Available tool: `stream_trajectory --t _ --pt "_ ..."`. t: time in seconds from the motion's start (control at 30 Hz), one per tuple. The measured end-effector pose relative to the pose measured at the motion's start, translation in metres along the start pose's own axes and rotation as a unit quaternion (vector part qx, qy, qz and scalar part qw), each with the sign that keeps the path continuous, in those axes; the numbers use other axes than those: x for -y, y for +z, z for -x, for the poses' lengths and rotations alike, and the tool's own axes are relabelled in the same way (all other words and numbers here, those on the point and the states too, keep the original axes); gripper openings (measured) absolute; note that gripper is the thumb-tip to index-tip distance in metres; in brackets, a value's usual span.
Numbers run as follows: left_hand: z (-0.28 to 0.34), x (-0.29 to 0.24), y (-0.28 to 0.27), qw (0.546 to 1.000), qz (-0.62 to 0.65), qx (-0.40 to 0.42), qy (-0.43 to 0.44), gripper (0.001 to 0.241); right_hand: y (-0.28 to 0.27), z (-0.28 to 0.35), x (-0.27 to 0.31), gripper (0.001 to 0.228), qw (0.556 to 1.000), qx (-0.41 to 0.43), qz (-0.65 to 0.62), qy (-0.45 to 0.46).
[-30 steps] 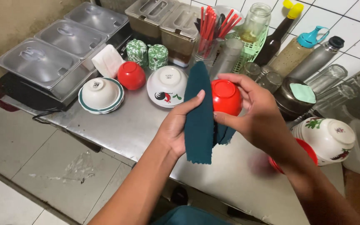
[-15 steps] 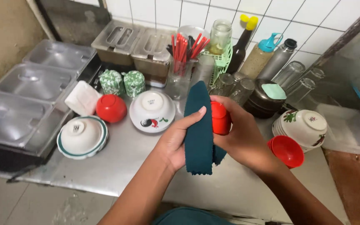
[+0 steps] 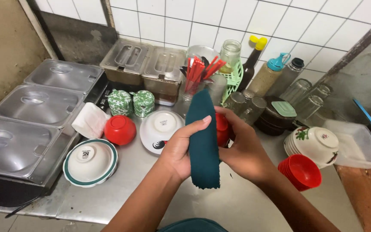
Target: The recorder wipes a small red plastic bowl with a cloth and then thoroughly cleans the stainless steel counter.
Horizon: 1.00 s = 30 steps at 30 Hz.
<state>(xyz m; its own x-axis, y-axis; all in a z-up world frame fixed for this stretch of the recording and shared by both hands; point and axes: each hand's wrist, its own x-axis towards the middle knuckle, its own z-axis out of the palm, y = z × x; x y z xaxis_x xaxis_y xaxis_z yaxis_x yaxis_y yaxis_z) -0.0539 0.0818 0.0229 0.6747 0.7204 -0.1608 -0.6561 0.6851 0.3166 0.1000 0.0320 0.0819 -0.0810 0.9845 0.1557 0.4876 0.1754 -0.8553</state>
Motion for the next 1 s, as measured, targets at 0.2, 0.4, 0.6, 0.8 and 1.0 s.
stream_trajectory --t 0.2,0.4,0.6,0.8,1.0 --pt "0.012 -0.015 -0.016 1.0 -0.009 -0.025 0.001 0.041 0.016 -0.015 0.01 0.073 0.998 0.02 -0.017 -0.058" --pt "0.026 -0.036 -0.01 1.0 -0.007 0.011 -0.019 0.041 0.019 -0.026 0.007 0.076 0.996 0.059 -0.019 -0.066" --pt "0.026 -0.056 -0.008 0.997 -0.068 0.013 -0.024 0.046 0.021 -0.035 0.017 0.071 0.99 0.093 -0.081 -0.073" --pt "0.018 -0.06 -0.023 0.999 -0.028 0.034 0.02 0.043 0.047 -0.038 0.019 0.072 0.988 0.069 -0.134 -0.022" --pt "0.017 -0.053 -0.034 1.0 0.022 0.006 -0.002 0.038 0.047 -0.043 0.016 0.069 0.996 0.053 -0.055 -0.053"
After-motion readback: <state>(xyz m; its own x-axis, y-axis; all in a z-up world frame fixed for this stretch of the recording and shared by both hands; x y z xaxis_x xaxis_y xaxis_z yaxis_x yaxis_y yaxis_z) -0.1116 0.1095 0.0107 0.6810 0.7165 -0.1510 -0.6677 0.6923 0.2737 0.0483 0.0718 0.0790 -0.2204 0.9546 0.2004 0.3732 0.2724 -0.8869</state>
